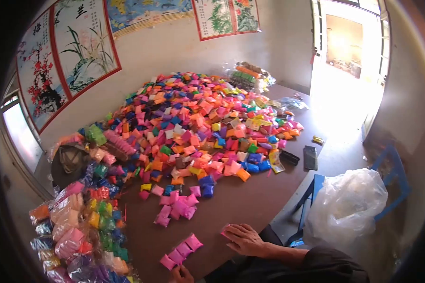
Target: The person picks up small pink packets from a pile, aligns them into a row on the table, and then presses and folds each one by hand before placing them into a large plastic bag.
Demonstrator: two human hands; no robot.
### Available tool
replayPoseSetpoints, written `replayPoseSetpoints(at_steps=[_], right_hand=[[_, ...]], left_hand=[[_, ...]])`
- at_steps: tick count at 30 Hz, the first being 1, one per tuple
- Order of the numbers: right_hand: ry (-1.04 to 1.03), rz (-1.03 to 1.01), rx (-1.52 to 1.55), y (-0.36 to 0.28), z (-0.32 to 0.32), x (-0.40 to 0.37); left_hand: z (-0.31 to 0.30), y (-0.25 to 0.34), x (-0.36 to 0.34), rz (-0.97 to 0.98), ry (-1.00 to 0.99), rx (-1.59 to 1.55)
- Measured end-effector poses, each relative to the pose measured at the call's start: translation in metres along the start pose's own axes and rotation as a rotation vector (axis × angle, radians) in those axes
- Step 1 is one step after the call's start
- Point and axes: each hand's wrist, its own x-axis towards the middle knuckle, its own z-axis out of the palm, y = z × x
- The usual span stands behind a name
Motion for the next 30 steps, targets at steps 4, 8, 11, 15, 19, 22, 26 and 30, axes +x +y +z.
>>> replayPoseSetpoints(at_steps=[4, 8, 11, 15, 19, 22, 26, 30], right_hand=[[0.014, 0.002, 0.005, 0.013, -0.01, 0.001], [0.023, 0.04, 0.021, 0.018, -0.005, 0.0], [-0.014, 0.018, 0.008, 0.021, -0.011, 0.003], [0.003, 0.013, 0.063, 0.026, -0.013, 0.005], [0.033, 0.032, 0.096, 0.03, -0.013, 0.007], [0.041, 0.026, 0.135, 0.033, -0.009, 0.008], [0.004, 0.006, 0.099, 0.032, -0.015, 0.009], [-0.023, -0.006, 0.091, 0.032, -0.017, 0.011]], left_hand=[[-0.002, 0.021, -0.004, -0.034, -0.035, 0.0], [0.001, 0.029, 0.002, 0.055, 0.06, -0.013], [0.021, -0.006, -0.007, 0.064, 0.047, -0.032], [0.01, 0.002, -0.004, 0.06, 0.018, 0.005], [0.007, 0.011, -0.001, 0.056, 0.022, 0.04], [0.003, 0.02, 0.001, 0.064, 0.039, 0.019], [0.004, 0.018, 0.001, 0.082, 0.023, 0.057], [0.005, 0.02, 0.0, 0.045, -0.012, 0.084]])
